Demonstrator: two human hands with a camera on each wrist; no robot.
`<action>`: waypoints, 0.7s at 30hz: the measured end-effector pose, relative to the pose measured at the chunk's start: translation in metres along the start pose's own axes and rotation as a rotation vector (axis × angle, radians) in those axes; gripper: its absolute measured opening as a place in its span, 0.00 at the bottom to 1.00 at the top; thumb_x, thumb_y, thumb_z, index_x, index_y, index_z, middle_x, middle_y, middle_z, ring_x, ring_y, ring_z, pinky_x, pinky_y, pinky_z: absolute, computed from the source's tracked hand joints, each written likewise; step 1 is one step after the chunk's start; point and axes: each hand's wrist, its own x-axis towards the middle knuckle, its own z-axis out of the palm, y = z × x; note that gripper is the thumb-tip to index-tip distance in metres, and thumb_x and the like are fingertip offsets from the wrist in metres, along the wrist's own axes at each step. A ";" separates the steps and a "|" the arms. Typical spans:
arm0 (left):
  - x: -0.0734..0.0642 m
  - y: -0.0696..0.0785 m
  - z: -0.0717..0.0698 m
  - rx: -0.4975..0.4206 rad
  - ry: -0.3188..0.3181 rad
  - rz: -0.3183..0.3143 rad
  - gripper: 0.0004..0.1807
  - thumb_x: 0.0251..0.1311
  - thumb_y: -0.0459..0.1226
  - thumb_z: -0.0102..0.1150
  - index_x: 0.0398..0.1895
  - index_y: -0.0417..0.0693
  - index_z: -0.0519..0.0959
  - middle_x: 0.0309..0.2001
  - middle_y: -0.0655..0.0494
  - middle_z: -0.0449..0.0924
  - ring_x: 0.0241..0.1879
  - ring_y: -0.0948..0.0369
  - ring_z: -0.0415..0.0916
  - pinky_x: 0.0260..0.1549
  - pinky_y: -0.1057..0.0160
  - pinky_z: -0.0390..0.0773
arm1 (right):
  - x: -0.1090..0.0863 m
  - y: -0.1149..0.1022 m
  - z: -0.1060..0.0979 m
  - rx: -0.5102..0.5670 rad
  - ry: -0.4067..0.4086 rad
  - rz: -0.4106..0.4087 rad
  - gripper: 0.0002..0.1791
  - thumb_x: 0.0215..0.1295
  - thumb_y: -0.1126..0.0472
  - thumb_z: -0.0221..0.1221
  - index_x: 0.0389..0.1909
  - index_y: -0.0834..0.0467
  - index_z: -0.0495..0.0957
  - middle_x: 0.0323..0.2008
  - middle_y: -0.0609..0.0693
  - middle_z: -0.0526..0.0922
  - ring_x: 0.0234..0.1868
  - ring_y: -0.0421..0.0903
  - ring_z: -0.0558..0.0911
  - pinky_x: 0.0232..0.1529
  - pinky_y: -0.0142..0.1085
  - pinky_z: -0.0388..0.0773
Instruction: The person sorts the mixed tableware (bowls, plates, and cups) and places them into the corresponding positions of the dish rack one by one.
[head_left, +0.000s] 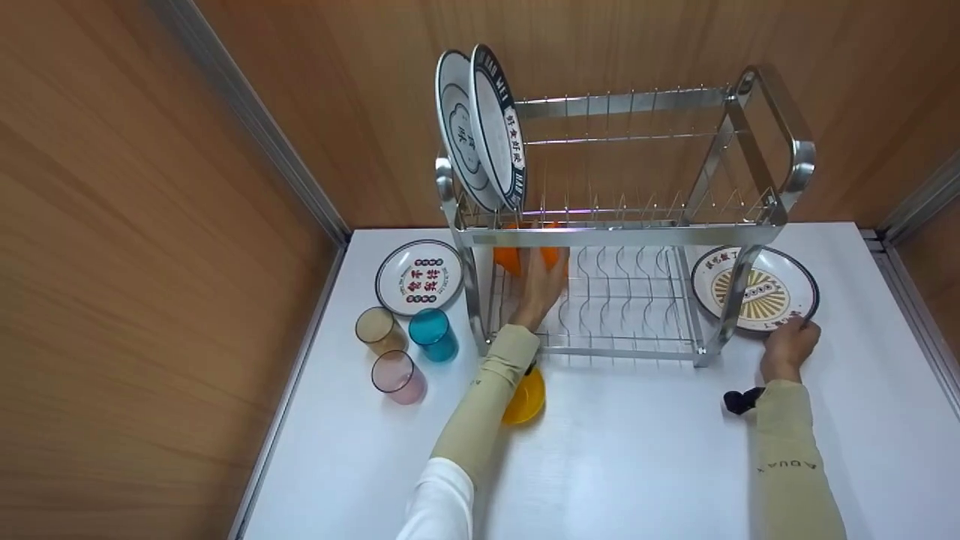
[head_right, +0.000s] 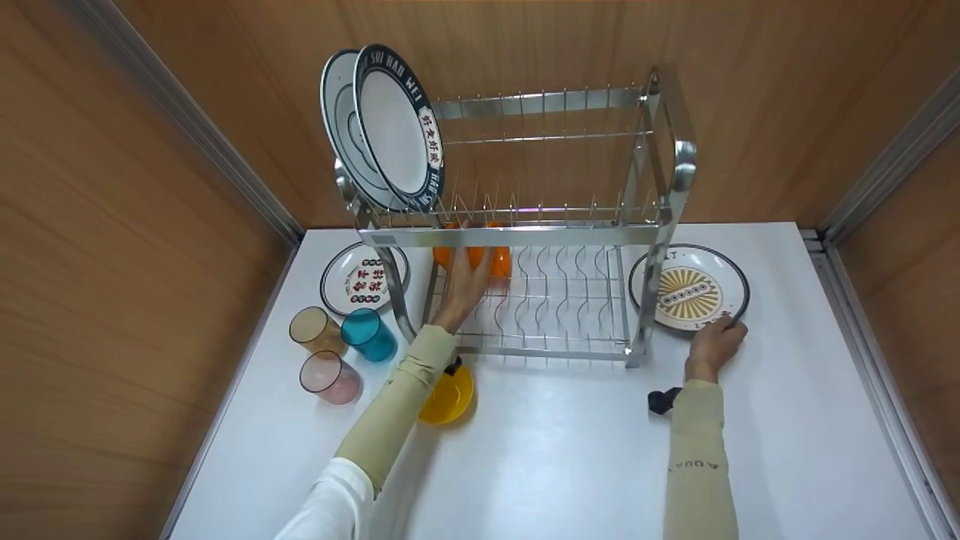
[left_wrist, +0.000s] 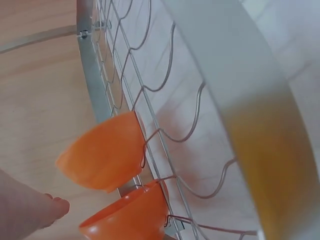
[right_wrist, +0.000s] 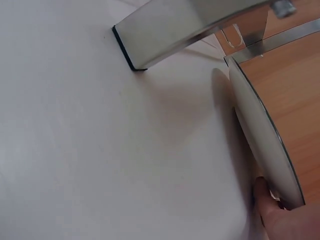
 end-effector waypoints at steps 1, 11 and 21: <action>-0.002 0.001 0.000 0.009 0.007 0.000 0.40 0.78 0.49 0.51 0.83 0.49 0.46 0.82 0.48 0.47 0.78 0.52 0.52 0.76 0.48 0.55 | 0.001 0.001 -0.002 0.022 -0.004 0.006 0.28 0.84 0.52 0.31 0.78 0.55 0.50 0.60 0.38 0.67 0.64 0.32 0.67 0.62 0.20 0.64; -0.019 0.004 0.003 0.007 0.060 -0.003 0.36 0.77 0.51 0.51 0.82 0.61 0.50 0.80 0.58 0.53 0.74 0.58 0.59 0.74 0.54 0.61 | 0.001 0.008 -0.014 0.242 0.076 -0.045 0.25 0.85 0.52 0.31 0.75 0.54 0.56 0.77 0.44 0.61 0.74 0.35 0.61 0.68 0.19 0.58; -0.035 0.004 0.004 -0.016 0.051 -0.092 0.41 0.75 0.59 0.48 0.83 0.54 0.49 0.80 0.52 0.52 0.74 0.52 0.61 0.70 0.50 0.68 | -0.004 0.011 -0.031 0.417 0.112 -0.021 0.25 0.85 0.51 0.31 0.77 0.49 0.57 0.74 0.42 0.65 0.71 0.32 0.65 0.68 0.19 0.59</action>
